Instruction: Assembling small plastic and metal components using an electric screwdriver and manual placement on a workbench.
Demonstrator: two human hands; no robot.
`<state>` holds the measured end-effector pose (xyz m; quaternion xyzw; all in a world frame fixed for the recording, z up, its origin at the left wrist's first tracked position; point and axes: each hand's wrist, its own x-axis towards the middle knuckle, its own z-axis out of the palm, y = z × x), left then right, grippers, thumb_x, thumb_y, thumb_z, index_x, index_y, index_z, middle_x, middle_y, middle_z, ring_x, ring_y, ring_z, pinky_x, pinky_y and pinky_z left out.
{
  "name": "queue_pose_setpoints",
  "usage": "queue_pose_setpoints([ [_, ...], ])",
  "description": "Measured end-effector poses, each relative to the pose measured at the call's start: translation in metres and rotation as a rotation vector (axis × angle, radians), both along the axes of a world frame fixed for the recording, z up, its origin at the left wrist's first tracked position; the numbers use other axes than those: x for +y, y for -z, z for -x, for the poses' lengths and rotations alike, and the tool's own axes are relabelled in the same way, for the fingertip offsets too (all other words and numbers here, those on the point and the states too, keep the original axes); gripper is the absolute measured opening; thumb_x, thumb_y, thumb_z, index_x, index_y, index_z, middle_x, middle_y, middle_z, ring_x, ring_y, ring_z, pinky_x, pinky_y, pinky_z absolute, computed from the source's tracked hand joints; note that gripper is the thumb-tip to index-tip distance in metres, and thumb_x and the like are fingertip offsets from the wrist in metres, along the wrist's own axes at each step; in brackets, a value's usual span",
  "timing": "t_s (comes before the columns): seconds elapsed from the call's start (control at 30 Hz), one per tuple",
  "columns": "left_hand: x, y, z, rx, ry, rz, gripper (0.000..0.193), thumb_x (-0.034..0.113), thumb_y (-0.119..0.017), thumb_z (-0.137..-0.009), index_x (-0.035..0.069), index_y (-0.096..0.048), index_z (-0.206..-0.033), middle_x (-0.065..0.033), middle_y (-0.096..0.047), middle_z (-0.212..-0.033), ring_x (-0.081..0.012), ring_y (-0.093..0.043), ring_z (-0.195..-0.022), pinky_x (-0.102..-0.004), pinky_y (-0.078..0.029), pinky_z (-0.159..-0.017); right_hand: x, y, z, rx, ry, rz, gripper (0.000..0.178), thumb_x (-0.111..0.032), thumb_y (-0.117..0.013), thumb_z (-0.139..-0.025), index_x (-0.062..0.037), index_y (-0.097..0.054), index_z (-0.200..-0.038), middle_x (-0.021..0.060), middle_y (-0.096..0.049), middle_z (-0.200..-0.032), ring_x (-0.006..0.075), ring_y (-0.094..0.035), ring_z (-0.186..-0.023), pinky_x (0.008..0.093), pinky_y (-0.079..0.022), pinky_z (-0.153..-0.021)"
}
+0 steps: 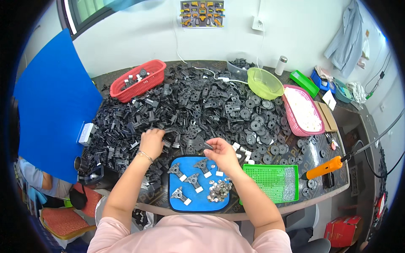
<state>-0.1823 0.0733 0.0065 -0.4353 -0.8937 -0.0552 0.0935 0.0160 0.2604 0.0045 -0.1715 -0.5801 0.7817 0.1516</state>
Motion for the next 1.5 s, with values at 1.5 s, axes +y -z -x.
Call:
queue_pose_setpoints([
  [1.5, -0.079, -0.034, -0.234, -1.158, 0.493, -0.952, 0.037, -0.007, -0.055, -0.086, 0.001, -0.052, -0.122, -0.0101, -0.059, -0.114, -0.0121, -0.058, -0.093, -0.0245, -0.05, -0.078, -0.119, -0.007, -0.145, 0.154, -0.08, -0.014, 0.024, -0.002, -0.068, -0.082, -0.0003, -0.058, -0.104, 0.0045, -0.061, -0.092, 0.0077, -0.06, -0.076, 0.0219, -0.051, -0.065],
])
